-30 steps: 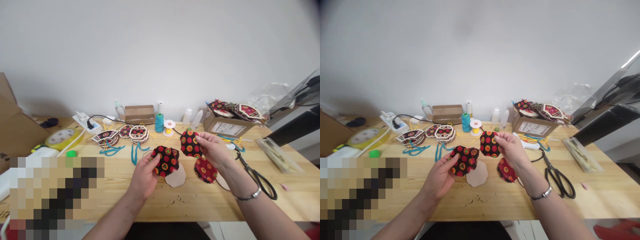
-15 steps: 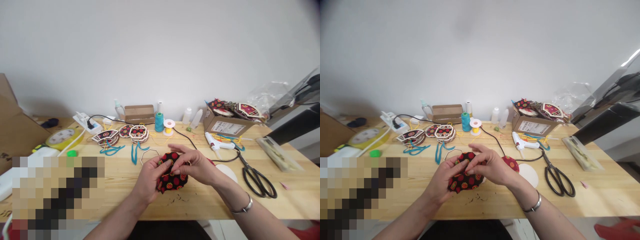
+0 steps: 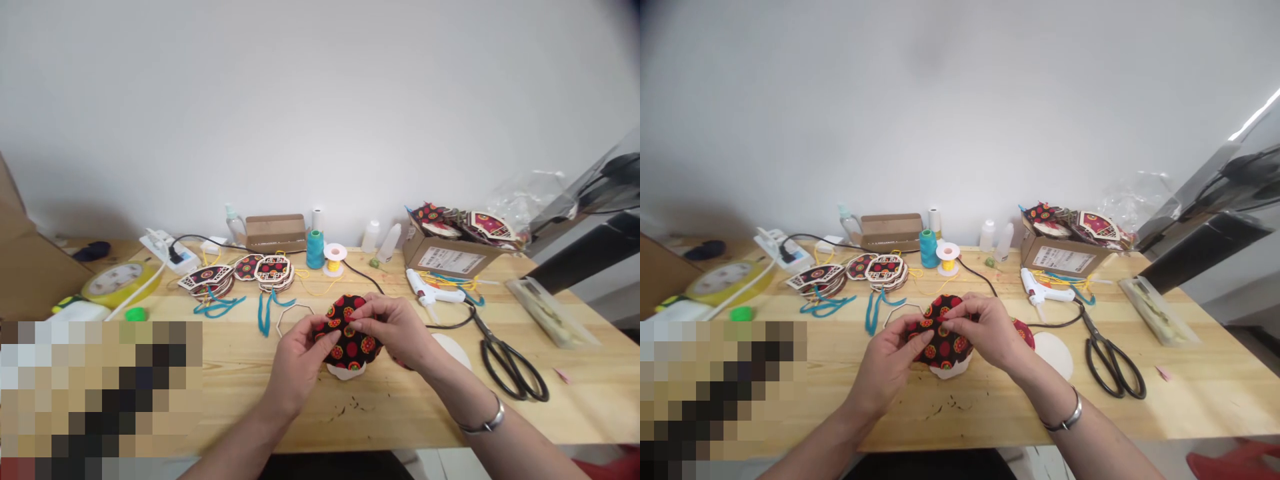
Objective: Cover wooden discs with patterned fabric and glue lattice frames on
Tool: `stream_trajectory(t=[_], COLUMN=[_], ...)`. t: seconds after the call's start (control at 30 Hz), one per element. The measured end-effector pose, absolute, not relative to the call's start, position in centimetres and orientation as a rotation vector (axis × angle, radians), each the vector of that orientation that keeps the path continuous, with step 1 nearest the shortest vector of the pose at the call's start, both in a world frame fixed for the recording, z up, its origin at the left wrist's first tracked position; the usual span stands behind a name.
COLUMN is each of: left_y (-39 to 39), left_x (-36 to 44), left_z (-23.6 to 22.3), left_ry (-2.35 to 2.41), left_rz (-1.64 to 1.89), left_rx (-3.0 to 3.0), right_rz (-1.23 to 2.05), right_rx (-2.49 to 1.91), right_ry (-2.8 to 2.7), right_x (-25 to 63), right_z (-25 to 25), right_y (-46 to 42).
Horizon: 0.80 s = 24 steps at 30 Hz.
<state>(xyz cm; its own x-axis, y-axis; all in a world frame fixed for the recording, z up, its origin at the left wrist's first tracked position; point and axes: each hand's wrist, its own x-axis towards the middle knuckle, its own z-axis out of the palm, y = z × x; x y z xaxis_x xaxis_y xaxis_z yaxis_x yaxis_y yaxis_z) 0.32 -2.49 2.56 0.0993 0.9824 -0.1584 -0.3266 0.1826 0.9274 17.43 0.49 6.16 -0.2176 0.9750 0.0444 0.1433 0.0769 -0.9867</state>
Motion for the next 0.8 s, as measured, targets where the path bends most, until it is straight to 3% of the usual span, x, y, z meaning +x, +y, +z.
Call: stream_trajectory(t=[0.13, 0.27, 0.37, 0.47, 0.6, 0.67, 0.8], left_y=[-2.2, -2.5, -2.9, -3.5, -4.6, -5.3, -6.2], left_x=[0.1, 0.2, 0.3, 0.0, -0.9, -1.3, -1.5], left_z=[1.9, 2.0, 2.1, 1.5, 0.6, 0.5, 1.0], left_ry=[1.000, 0.975, 0.964, 0.939, 0.985, 1.030, 1.082], left_rz=[1.148, 1.123, 1.097, 1.073, 0.982, 0.931, 0.823], left_rx=[0.806, 0.715, 0.673, 0.669, 0.720, 0.798, 0.983], right_rz=[1.035, 0.411, -0.008, -0.112, -0.319, -0.025, 1.012], right_rx=[-1.244, -1.312, -1.595, -1.710, -1.663, -1.480, -1.430], right_ry=[-1.556, -1.431, -1.377, -1.430, -1.614, -1.910, -2.022], right_x=[19.0, 23.7, 27.7, 30.1, 28.1, 25.2, 19.6], right_z=[7.9, 11.8, 14.9, 16.1, 13.8, 11.3, 6.3], right_y=[1.7, 6.0, 9.8, 11.5, 8.0, 4.2, -2.8])
